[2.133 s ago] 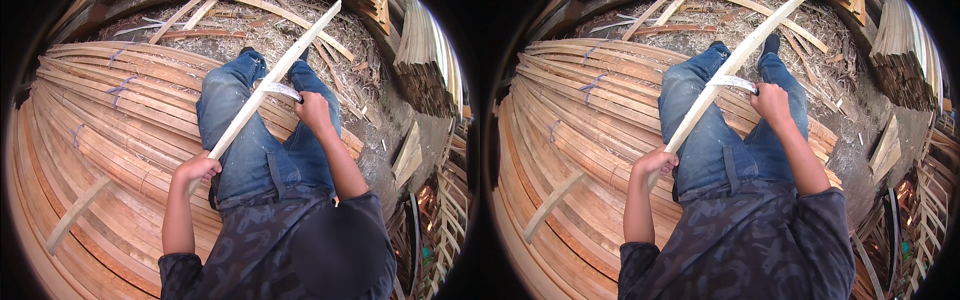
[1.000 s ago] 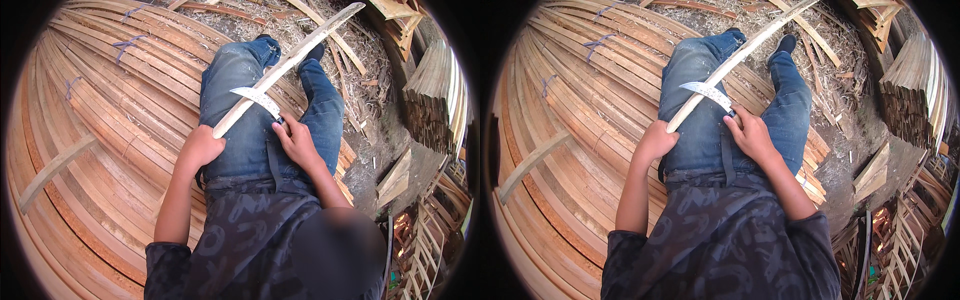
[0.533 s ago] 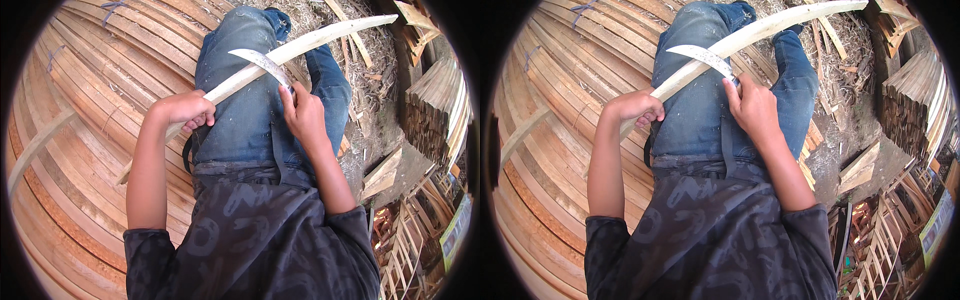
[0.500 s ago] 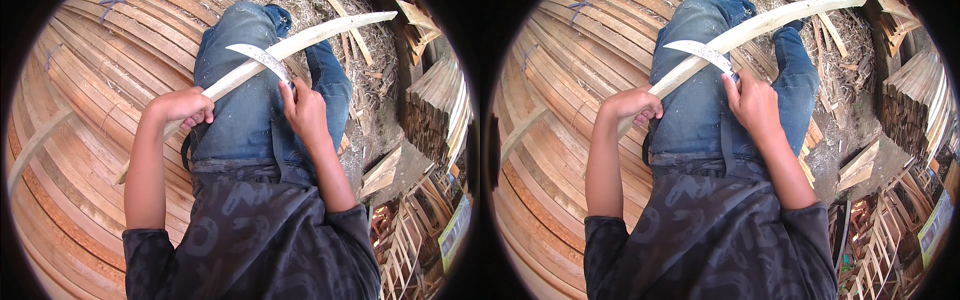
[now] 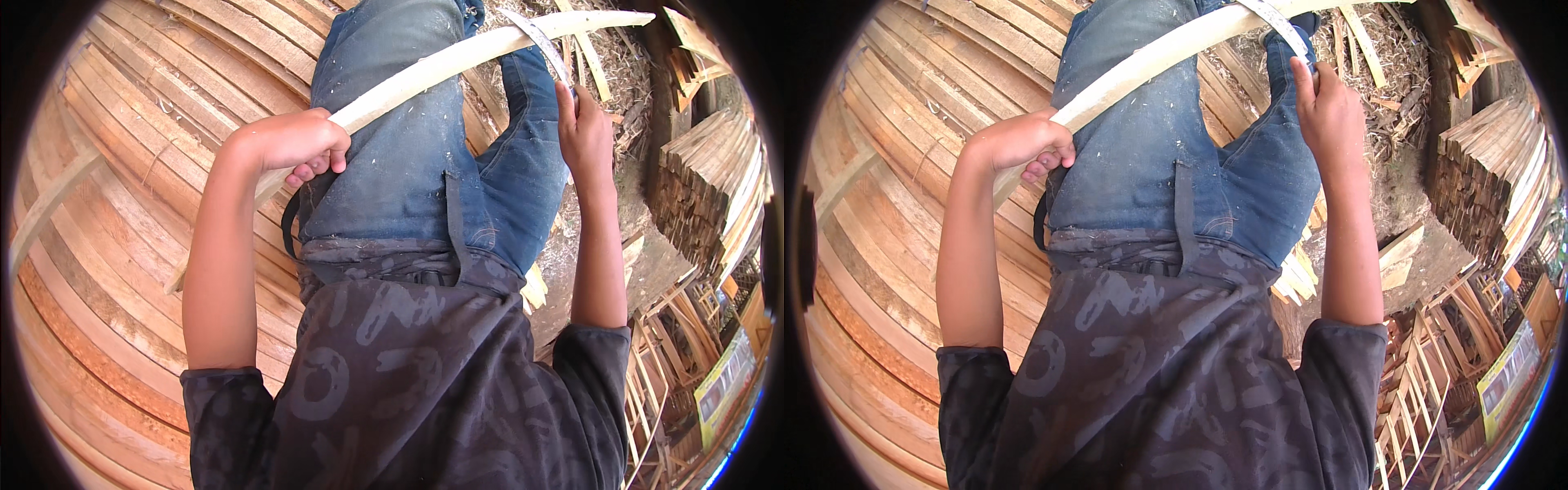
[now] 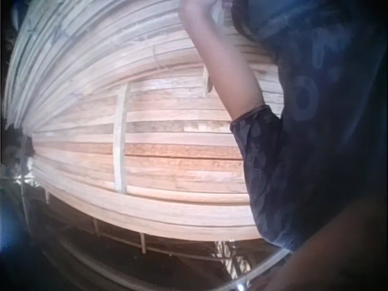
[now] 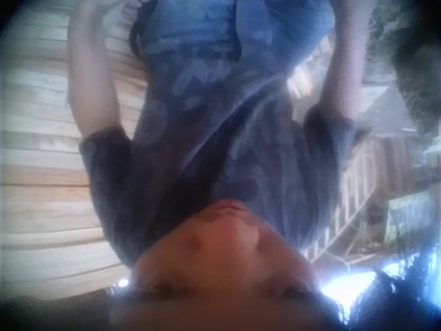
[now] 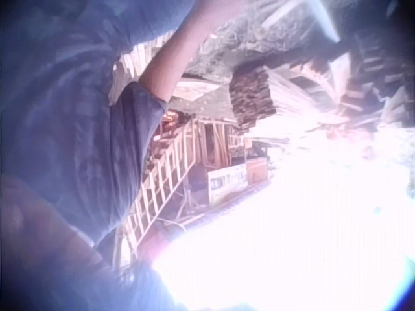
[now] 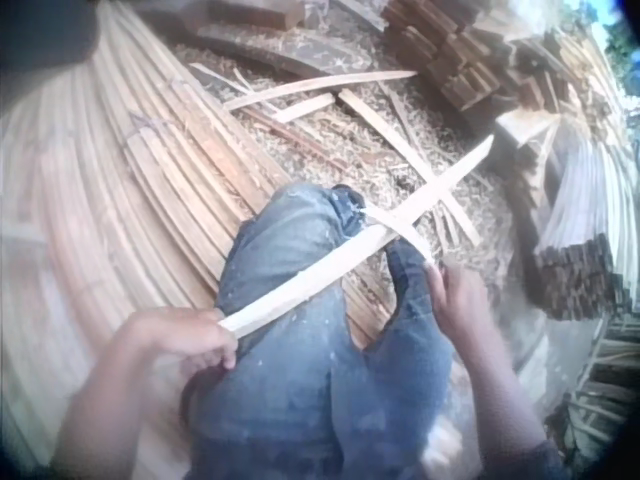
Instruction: The person sits on the ground and uses a curved knife to shave thin strips from a long piece of wood held between their legs. They repeatedly draw the knife along the wood to remove the outer layer, creating a pile of wood shavings.
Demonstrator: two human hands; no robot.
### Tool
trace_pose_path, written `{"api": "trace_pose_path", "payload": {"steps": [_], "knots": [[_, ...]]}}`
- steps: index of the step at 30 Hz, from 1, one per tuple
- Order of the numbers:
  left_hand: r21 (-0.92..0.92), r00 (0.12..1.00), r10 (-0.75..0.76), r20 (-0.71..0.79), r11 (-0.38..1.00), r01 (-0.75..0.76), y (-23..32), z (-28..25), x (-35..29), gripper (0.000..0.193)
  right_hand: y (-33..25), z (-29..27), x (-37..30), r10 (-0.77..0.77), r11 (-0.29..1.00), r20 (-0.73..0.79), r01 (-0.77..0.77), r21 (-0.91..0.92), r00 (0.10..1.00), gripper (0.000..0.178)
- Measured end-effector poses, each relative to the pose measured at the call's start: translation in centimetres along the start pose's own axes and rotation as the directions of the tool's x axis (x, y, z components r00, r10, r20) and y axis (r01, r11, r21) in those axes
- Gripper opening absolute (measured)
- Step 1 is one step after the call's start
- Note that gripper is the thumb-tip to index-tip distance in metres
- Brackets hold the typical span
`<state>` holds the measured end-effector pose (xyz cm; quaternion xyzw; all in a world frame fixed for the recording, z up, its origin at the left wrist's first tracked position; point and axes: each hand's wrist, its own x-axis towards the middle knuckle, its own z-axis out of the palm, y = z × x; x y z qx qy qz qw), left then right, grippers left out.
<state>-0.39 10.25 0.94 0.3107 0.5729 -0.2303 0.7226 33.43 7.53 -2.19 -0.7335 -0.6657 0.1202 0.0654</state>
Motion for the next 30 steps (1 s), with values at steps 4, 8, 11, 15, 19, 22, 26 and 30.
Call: {"api": "trace_pose_path", "payload": {"steps": [4, 8, 11, 15, 19, 22, 26, 30], "knots": [[0.076, 0.997, 0.055, -0.055, 0.996, -0.051, -0.1, 0.5, 0.0, 0.016, -4.7, -0.3, -3.0, -0.011, 0.988, 0.144, -0.011, 0.152, 0.990, 0.041], [0.295, 0.940, 0.254, -0.227, 0.938, -0.182, -0.8, 1.5, 0.0, 0.026, -7.7, 0.9, -5.9, -0.137, 0.977, 0.195, 0.100, 0.187, 0.971, 0.037], [0.355, 0.885, 0.329, -0.330, 0.912, -0.206, -1.2, 2.9, -0.1, 0.032, -6.9, 1.0, -5.8, -0.163, 0.981, 0.146, 0.144, 0.128, 0.976, 0.037], [0.453, 0.843, 0.299, -0.447, 0.888, -0.075, -0.4, 5.1, -1.1, 0.034, -3.7, 1.8, -4.8, -0.241, 0.970, 0.019, 0.241, -0.012, 0.970, 0.037], [0.479, 0.787, 0.314, -0.531, 0.877, -0.027, -0.2, 6.1, -1.2, 0.034, -1.3, 1.6, -4.0, -0.196, 0.979, 0.007, 0.196, -0.057, 0.981, 0.038], [0.471, 0.731, 0.366, -0.576, 0.880, -0.069, -0.6, 6.7, -1.1, 0.031, -1.3, 2.0, -4.4, -0.190, 0.980, -0.028, 0.188, -0.063, 0.981, 0.038], [0.489, 0.685, 0.386, -0.617, 0.871, -0.050, -1.1, 7.2, -0.3, 0.031, -3.0, 2.0, -5.8, -0.045, 0.997, 0.073, 0.040, 0.072, 0.996, 0.037], [0.488, 0.670, 0.363, -0.648, 0.873, -0.002, -0.7, 7.6, -0.5, 0.031, -6.0, 0.8, -8.1, -0.130, 0.985, 0.165, 0.108, 0.138, 0.978, 0.037]]}}
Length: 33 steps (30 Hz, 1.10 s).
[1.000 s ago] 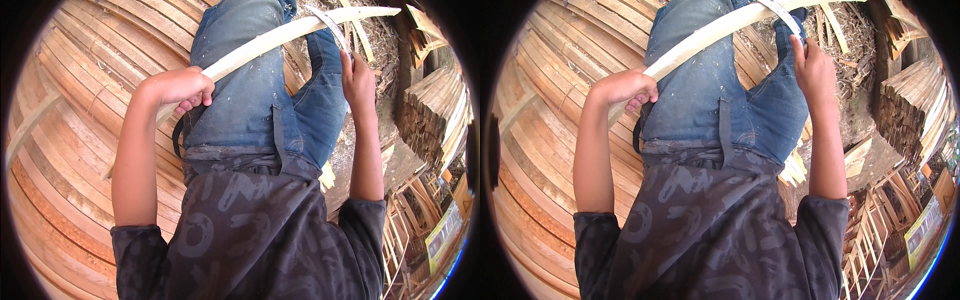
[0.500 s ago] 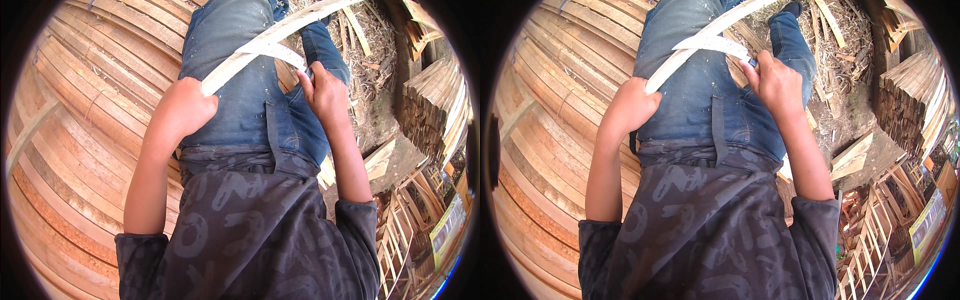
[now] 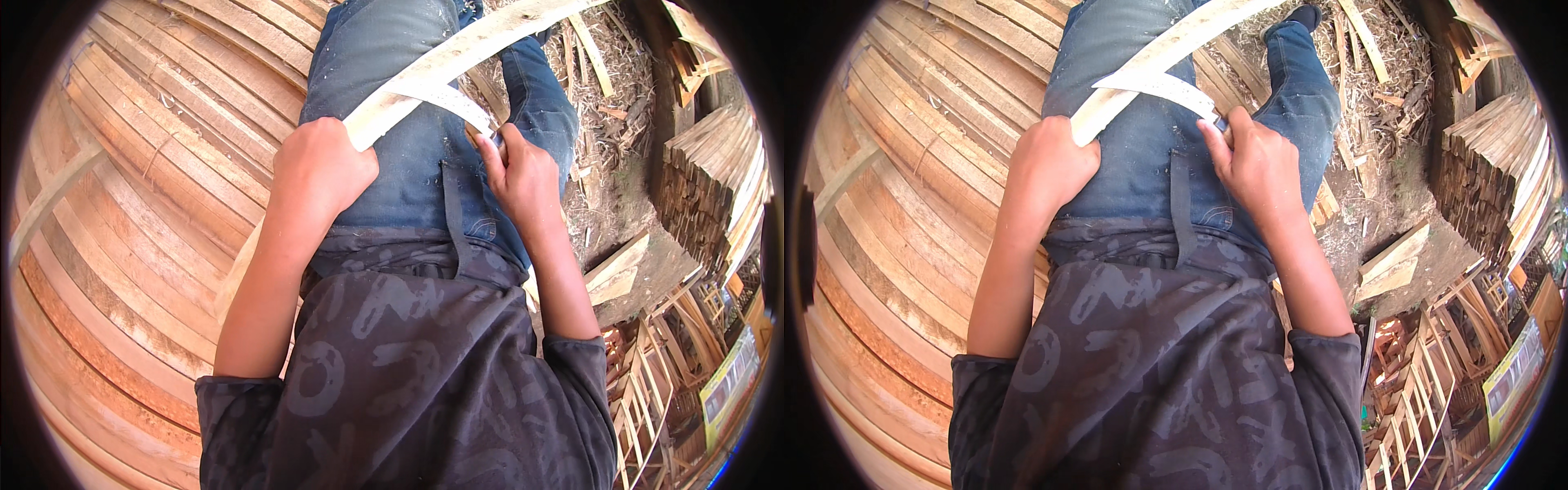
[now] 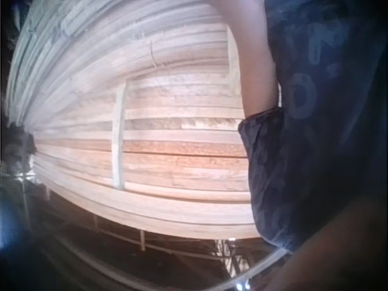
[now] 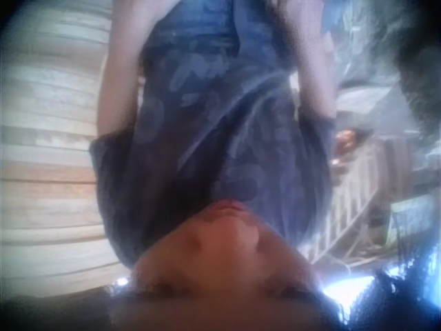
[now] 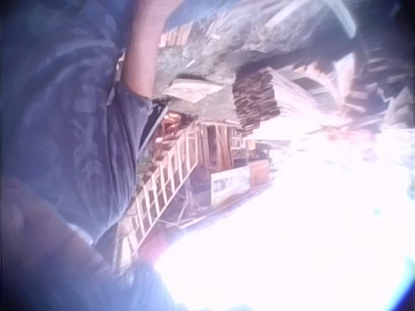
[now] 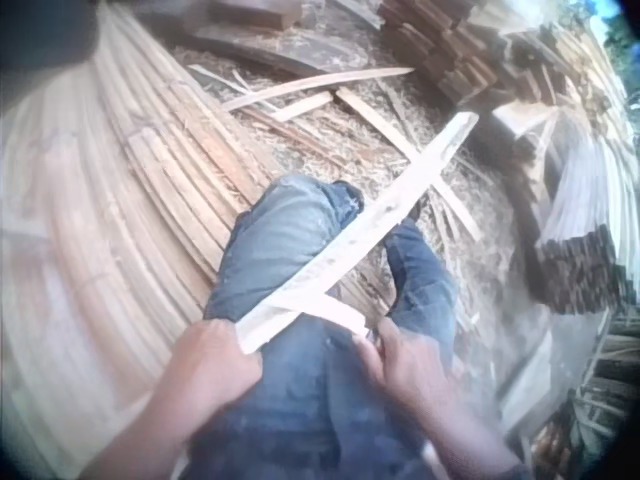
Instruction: The person sits on the ground and uses a curved knife to shave thin strips from a long piece of wood held between their legs. They repeatedly draw the knife along the wood to remove the outer layer, creating a pile of wood shavings.
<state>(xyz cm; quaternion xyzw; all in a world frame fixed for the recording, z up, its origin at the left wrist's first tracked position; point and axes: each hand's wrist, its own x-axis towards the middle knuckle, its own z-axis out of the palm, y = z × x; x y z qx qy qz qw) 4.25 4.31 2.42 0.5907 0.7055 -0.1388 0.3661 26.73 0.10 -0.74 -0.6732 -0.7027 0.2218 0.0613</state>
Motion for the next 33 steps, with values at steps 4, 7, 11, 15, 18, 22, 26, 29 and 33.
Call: {"api": "trace_pose_path", "payload": {"steps": [4, 7, 11, 15, 18, 22, 26, 29, 33], "knots": [[0.049, 0.996, 0.008, -0.084, 0.999, -0.004, 0.6, 0.5, -0.7, 0.029, 1.6, -0.1, 1.0, -0.005, 0.990, -0.038, 0.000, -0.140, 0.999, 0.039], [0.112, 0.989, 0.028, -0.146, 0.994, -0.012, 0.2, 1.0, -1.0, 0.028, 7.5, -2.1, 3.2, 0.174, 0.930, -0.100, -0.197, -0.310, 0.980, 0.048], [0.097, 0.993, 0.027, -0.114, 0.995, -0.016, 0.0, 0.8, -0.5, 0.028, 15.3, -5.5, 2.1, 0.340, 0.876, -0.234, -0.397, -0.273, 0.911, 0.055], [0.076, 0.996, -0.011, -0.085, 0.997, 0.017, 0.7, 0.8, -0.3, 0.029, 11.5, -4.7, 0.2, 0.303, 0.953, -0.161, -0.301, 0.038, 0.939, 0.046], [0.079, 0.998, -0.013, -0.062, 0.997, 0.018, 0.9, 0.9, -0.2, 0.031, 4.0, -2.0, -0.3, 0.179, 0.981, 0.004, -0.179, 0.080, 0.984, 0.040], [0.087, 0.999, -0.008, -0.053, 0.996, 0.013, 0.7, 0.2, 0.0, 0.030, 0.8, 0.4, 0.9, 0.028, 1.000, -0.047, -0.028, -0.004, 0.999, 0.041], [0.072, 0.999, -0.011, -0.053, 0.997, 0.015, 1.0, 0.0, -0.1, 0.029, 4.4, 0.8, 3.0, 0.011, 0.990, -0.141, -0.030, -0.137, 0.990, 0.044], [0.099, 0.995, 0.017, -0.103, 0.995, -0.007, 0.9, 0.6, -0.4, 0.029, 9.2, -1.3, 3.8, 0.157, 0.960, -0.155, -0.187, -0.207, 0.975, 0.047], [0.084, 0.998, 0.004, -0.065, 0.996, 0.001, 0.8, 0.4, -0.2, 0.028, 10.3, -2.7, 2.4, 0.213, 0.959, -0.138, -0.234, -0.160, 0.967, 0.047]]}}
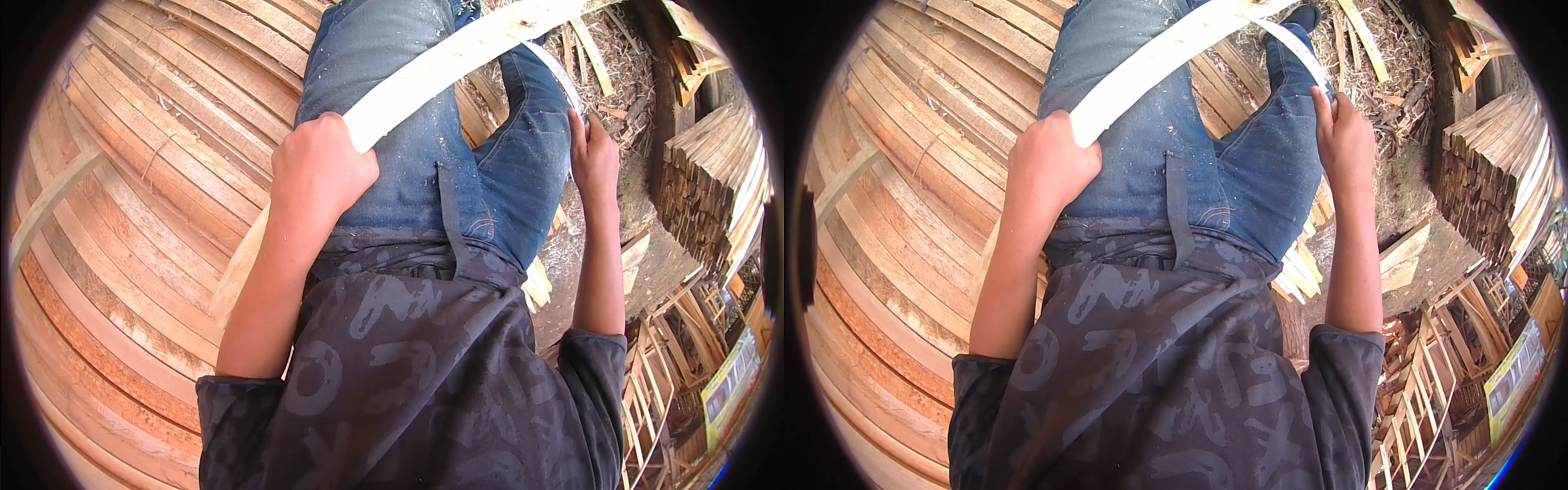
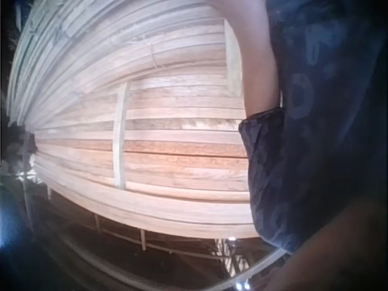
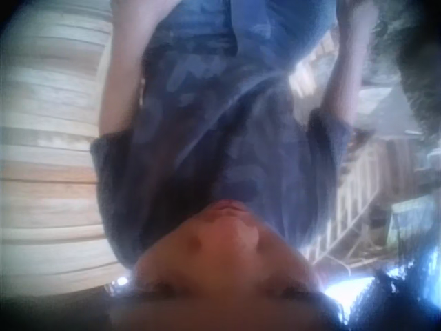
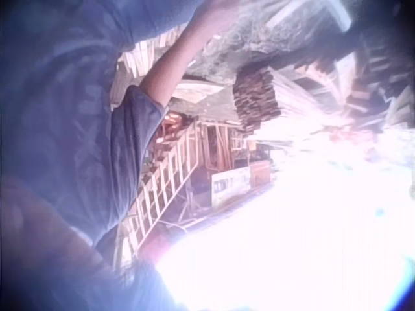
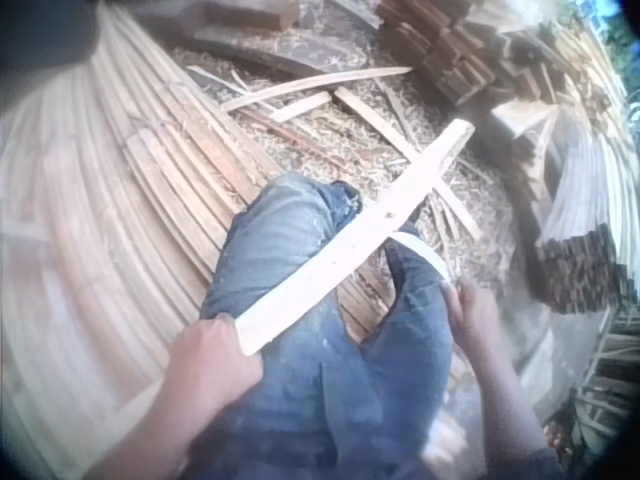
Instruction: The person sits on the ground and uses a curved knife to shave thin strips from a long piece of wood held between their legs. They repeatedly draw the knife along the wood to remove the outer layer, creating a pile of wood shavings.
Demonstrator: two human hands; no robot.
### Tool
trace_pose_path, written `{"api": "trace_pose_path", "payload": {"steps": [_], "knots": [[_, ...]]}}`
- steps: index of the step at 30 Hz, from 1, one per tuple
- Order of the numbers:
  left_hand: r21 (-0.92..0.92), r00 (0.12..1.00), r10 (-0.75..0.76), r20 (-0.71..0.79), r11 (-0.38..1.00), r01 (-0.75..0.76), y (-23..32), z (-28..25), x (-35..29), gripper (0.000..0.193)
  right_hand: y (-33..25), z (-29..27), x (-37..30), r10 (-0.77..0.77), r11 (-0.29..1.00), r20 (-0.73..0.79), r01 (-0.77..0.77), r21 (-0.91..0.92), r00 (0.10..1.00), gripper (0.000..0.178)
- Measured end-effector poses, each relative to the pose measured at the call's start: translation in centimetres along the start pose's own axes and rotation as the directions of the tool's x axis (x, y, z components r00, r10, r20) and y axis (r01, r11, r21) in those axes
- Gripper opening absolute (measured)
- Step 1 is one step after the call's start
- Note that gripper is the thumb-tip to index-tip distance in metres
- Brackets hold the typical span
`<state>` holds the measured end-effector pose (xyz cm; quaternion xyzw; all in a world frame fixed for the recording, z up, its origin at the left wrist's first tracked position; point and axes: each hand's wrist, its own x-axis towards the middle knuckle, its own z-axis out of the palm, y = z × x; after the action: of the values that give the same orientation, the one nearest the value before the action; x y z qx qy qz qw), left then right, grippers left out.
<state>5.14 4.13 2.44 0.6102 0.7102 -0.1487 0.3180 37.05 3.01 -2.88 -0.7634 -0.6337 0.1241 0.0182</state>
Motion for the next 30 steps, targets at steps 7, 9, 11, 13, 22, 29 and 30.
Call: {"api": "trace_pose_path", "payload": {"steps": [7, 9, 11, 13, 22, 29, 30], "knots": [[-0.024, 0.999, 0.016, 0.037, 1.000, -0.015, -0.1, -0.4, 0.6, 0.029, -7.4, 0.8, -4.1, -0.155, 0.963, 0.105, 0.127, 0.238, 0.982, 0.038], [-0.035, 0.999, 0.034, 0.043, 0.999, -0.032, -0.3, -0.6, 0.6, 0.029, -8.4, 1.6, -3.9, -0.154, 0.970, 0.078, 0.136, 0.200, 0.985, 0.039], [-0.056, 0.998, 0.051, 0.047, 0.997, -0.049, -0.5, -0.8, 0.7, 0.029, -7.5, 2.8, -2.9, -0.190, 0.973, 0.034, 0.183, 0.142, 0.981, 0.040], [-0.091, 0.997, 0.041, 0.072, 0.995, -0.035, -0.6, -0.7, 0.9, 0.028, -6.4, 3.7, -1.6, -0.247, 0.965, -0.039, 0.250, 0.076, 0.968, 0.041], [-0.128, 0.993, 0.066, 0.102, 0.990, -0.053, -1.0, -0.8, 1.1, 0.029, -3.8, 3.1, -0.1, -0.203, 0.979, -0.121, 0.202, -0.020, 0.972, 0.037], [-0.142, 0.978, 0.071, 0.198, 0.989, -0.043, -1.1, -1.5, 1.9, 0.031, -8.9, 3.2, -2.7, -0.228, 0.950, -0.045, 0.233, 0.208, 0.973, 0.038], [-0.160, 0.977, 0.068, 0.203, 0.987, -0.035, -1.1, -1.5, 1.9, 0.030, -8.9, 3.5, -2.3, -0.228, 0.958, -0.068, 0.236, 0.162, 0.971, 0.039]]}}
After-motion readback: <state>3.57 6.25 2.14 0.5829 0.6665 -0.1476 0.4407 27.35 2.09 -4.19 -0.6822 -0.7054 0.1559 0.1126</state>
